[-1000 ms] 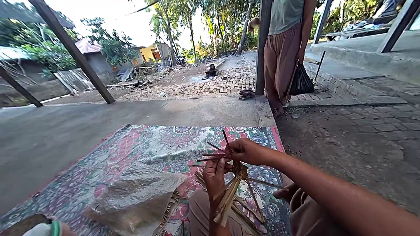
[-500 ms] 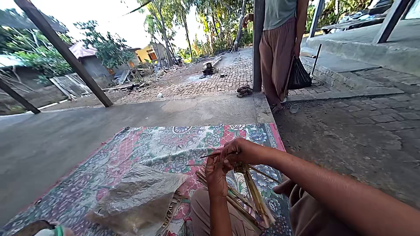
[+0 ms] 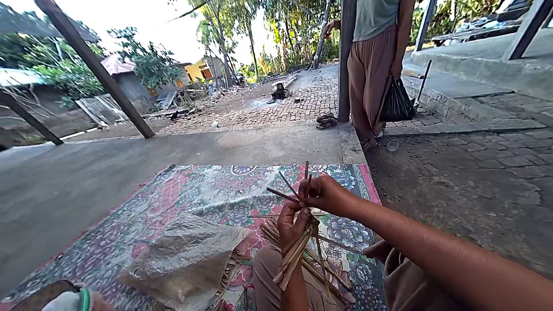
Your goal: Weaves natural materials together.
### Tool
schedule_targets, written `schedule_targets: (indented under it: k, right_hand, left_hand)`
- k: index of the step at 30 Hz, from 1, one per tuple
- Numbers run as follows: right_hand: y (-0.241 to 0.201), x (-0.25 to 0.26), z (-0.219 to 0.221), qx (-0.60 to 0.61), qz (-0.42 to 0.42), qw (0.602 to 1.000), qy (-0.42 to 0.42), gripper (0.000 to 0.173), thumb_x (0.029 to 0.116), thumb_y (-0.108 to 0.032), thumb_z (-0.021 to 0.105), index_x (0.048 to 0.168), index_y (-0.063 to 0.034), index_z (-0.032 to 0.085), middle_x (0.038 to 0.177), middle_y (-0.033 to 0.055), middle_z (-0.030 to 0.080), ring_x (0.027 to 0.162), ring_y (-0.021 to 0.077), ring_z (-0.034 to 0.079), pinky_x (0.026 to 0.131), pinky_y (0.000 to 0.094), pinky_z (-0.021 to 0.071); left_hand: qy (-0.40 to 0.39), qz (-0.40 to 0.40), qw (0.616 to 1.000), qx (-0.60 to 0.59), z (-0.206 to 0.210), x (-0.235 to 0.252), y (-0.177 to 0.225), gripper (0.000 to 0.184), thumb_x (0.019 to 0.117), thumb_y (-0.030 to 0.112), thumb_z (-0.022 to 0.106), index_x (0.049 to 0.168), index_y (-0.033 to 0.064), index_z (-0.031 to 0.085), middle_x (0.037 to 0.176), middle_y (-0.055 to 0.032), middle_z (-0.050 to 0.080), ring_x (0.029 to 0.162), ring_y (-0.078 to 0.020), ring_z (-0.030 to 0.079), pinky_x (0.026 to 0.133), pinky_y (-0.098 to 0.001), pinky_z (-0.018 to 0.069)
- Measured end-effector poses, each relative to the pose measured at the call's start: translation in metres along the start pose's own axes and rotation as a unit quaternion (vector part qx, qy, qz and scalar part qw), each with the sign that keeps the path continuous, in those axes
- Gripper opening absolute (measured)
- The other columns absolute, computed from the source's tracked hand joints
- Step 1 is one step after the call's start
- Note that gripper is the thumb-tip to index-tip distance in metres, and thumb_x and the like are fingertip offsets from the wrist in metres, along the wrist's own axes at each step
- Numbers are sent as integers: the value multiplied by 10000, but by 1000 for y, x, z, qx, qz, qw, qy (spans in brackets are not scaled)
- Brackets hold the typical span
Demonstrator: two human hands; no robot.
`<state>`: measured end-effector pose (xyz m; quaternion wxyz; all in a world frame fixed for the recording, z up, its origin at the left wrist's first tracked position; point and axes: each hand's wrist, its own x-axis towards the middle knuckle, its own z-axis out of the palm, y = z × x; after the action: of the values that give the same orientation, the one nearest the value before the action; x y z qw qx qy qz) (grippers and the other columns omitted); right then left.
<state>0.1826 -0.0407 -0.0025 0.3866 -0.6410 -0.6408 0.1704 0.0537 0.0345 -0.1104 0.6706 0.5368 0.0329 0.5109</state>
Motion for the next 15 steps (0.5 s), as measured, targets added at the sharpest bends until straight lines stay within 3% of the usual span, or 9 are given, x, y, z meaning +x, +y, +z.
schedule_targets:
  k: [5,10,13,15]
  right_hand:
    - [7,0,-3,-10,34,999,17,127,934,-184,720,980,-69,690,761,-11,632,691,81,580,702,330,502]
    - [4,-4,-26,-20,34,999,27,129,955,-154,711,1000,-35,691,788,35,667,715,102,624,732,337,536]
    - [-3,-9,-47,-21,14,999,48,79,918,-80,756,943,-29,700,748,41,673,662,100,622,673,316,539]
    - [-6,-13,-53,-43,4,997,63,51,908,-54,755,932,-40,713,731,45,673,632,127,621,635,361,537]
  left_hand:
    - [-14,5,997,78,-1,1,-4,116,931,3,609,1021,-34,671,924,-36,694,851,-76,664,807,-247,564]
    - [-37,-34,996,74,-3,2,-3,92,952,-11,571,992,-24,652,893,-38,703,821,-76,669,778,-241,564]
    - [-82,-71,993,48,-1,3,4,97,978,-13,522,1026,-17,606,918,-56,725,824,-85,685,749,-237,564]
    - [-80,-103,991,38,4,2,12,91,980,-24,508,1015,-13,592,866,-53,720,766,-77,678,691,-222,554]
